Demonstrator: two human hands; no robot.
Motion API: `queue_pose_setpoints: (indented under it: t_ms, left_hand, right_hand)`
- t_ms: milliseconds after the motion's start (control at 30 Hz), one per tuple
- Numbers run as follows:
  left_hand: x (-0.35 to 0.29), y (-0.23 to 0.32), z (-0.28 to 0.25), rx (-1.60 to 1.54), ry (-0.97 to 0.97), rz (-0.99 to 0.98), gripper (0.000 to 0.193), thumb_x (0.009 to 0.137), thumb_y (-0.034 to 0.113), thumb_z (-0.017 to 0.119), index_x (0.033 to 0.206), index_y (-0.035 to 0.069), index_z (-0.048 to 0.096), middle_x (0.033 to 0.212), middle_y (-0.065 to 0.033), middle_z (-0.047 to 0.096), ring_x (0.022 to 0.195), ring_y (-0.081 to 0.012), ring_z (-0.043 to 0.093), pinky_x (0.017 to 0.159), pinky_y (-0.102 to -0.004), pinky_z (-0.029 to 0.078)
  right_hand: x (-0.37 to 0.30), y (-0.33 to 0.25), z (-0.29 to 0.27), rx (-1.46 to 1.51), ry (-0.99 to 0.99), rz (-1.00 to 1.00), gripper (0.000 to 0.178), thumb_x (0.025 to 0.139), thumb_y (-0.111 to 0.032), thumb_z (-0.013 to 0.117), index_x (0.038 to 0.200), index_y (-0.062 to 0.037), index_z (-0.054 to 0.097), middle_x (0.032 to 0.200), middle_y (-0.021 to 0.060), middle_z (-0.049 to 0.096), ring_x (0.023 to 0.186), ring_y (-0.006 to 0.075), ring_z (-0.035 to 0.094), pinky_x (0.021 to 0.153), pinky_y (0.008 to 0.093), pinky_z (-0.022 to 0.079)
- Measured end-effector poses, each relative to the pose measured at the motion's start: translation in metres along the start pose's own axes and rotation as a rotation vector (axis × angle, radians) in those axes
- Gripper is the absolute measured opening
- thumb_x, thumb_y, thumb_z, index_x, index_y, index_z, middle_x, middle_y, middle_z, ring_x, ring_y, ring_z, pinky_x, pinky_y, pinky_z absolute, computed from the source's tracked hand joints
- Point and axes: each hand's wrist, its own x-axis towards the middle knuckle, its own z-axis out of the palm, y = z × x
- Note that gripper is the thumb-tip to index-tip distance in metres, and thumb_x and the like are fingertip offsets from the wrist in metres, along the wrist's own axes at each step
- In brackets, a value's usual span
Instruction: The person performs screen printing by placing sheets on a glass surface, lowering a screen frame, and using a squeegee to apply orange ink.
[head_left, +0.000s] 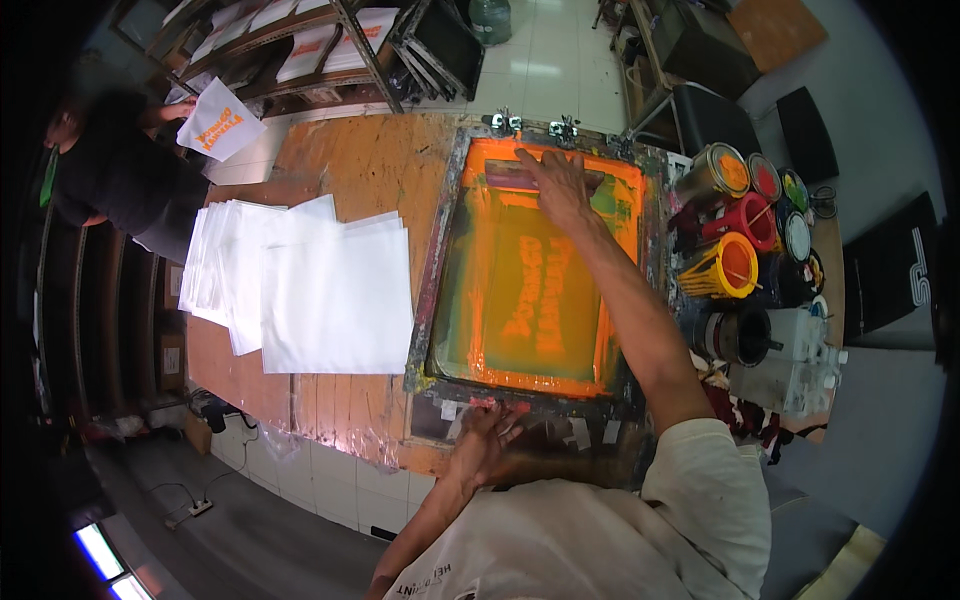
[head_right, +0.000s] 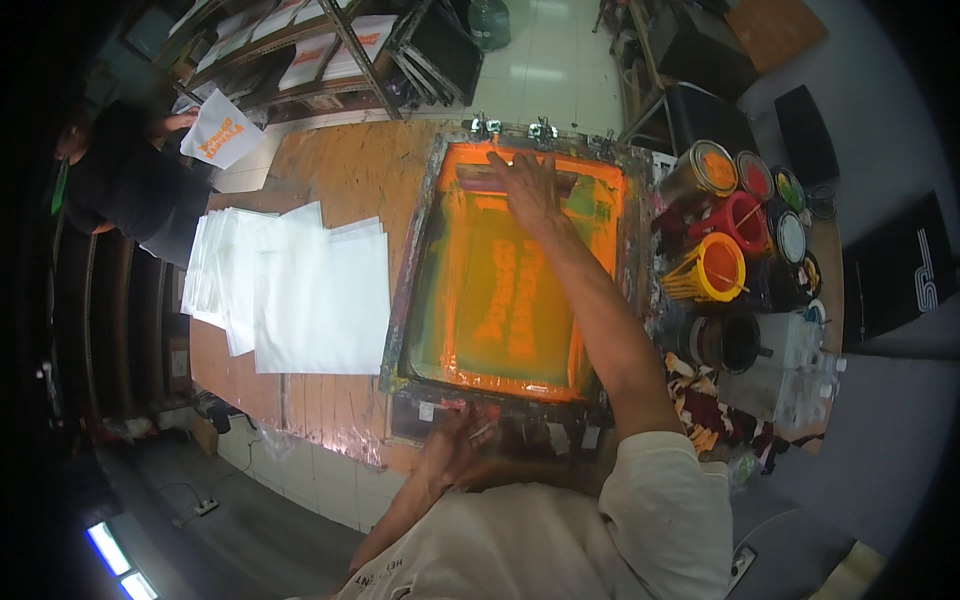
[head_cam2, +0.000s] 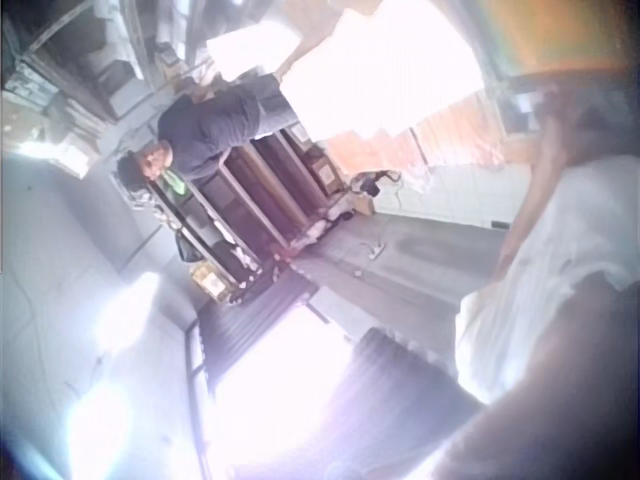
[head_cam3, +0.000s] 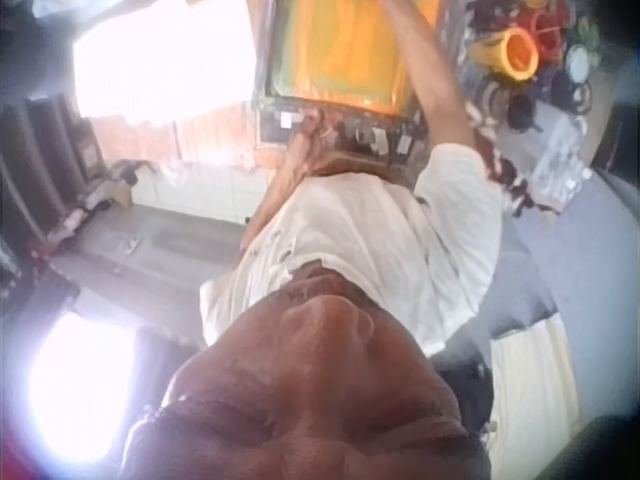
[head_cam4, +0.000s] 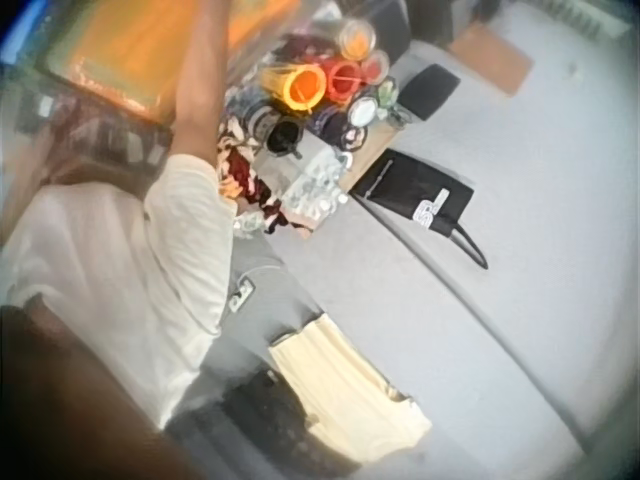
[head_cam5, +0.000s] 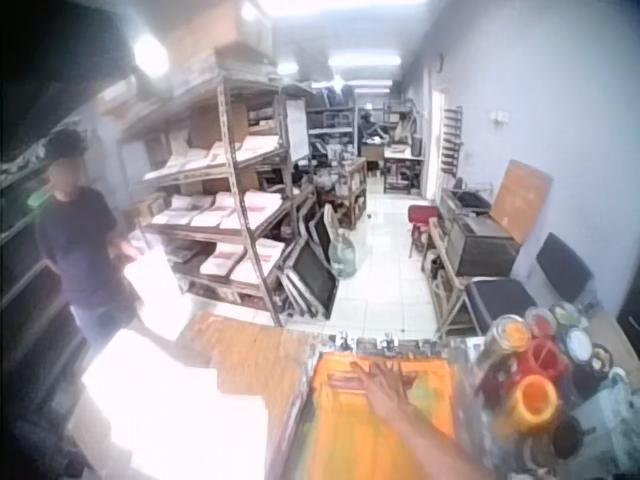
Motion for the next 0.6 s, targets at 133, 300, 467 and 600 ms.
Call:
queue_pose_setpoints:
  t_ms: [133,300,467,600]
  left_hand:
    - [-0.006,0.004,0.007,0.023,-0.007,0.005,0.021,0.106,0.035,0.061,0.116,0.017,0.057,0.129,-0.0087,0.064,0.127,-0.0240,0.057,0.108,-0.0453,0.042]
    - [-0.016,0.012,0.018,0.080,-0.019,0.037,0.022,0.105,0.033,0.062,0.116,0.015,0.056,0.128,-0.0083,0.063,0.123,-0.0225,0.058,0.103,-0.0417,0.046]
    - [-0.024,0.016,0.022,0.107,-0.089,0.055,0.026,0.106,0.031,0.060,0.123,0.012,0.054,0.131,-0.0081,0.062,0.125,-0.0219,0.057,0.103,-0.0403,0.045]
    - [-0.039,0.026,0.031,0.104,-0.182,0.110,0.031,0.105,0.028,0.061,0.129,0.011,0.052,0.133,-0.0070,0.061,0.126,-0.0228,0.057,0.102,-0.0401,0.044]
  right_hand:
    - [-0.049,-0.022,-0.019,0.045,-0.084,0.032,0.076,0.080,0.006,0.067,0.150,-0.0190,0.051,0.107,0.0130,0.063,0.110,0.0305,0.059,0.090,0.0473,0.036]
    - [-0.150,-0.084,-0.053,0.112,-0.091,-0.014,0.080,0.077,0.004,0.068,0.151,-0.0175,0.050,0.107,0.0115,0.062,0.108,0.0306,0.058,0.087,0.0470,0.036]
    - [-0.242,-0.153,-0.094,0.060,-0.052,0.035,0.077,0.078,-0.004,0.071,0.151,-0.0156,0.051,0.102,0.0111,0.057,0.100,0.0306,0.055,0.087,0.0469,0.035]
    - [-0.262,-0.181,-0.137,0.082,-0.006,0.066,0.069,0.085,-0.017,0.073,0.150,-0.0127,0.052,0.099,0.0117,0.056,0.096,0.0295,0.053,0.085,0.0463,0.035]
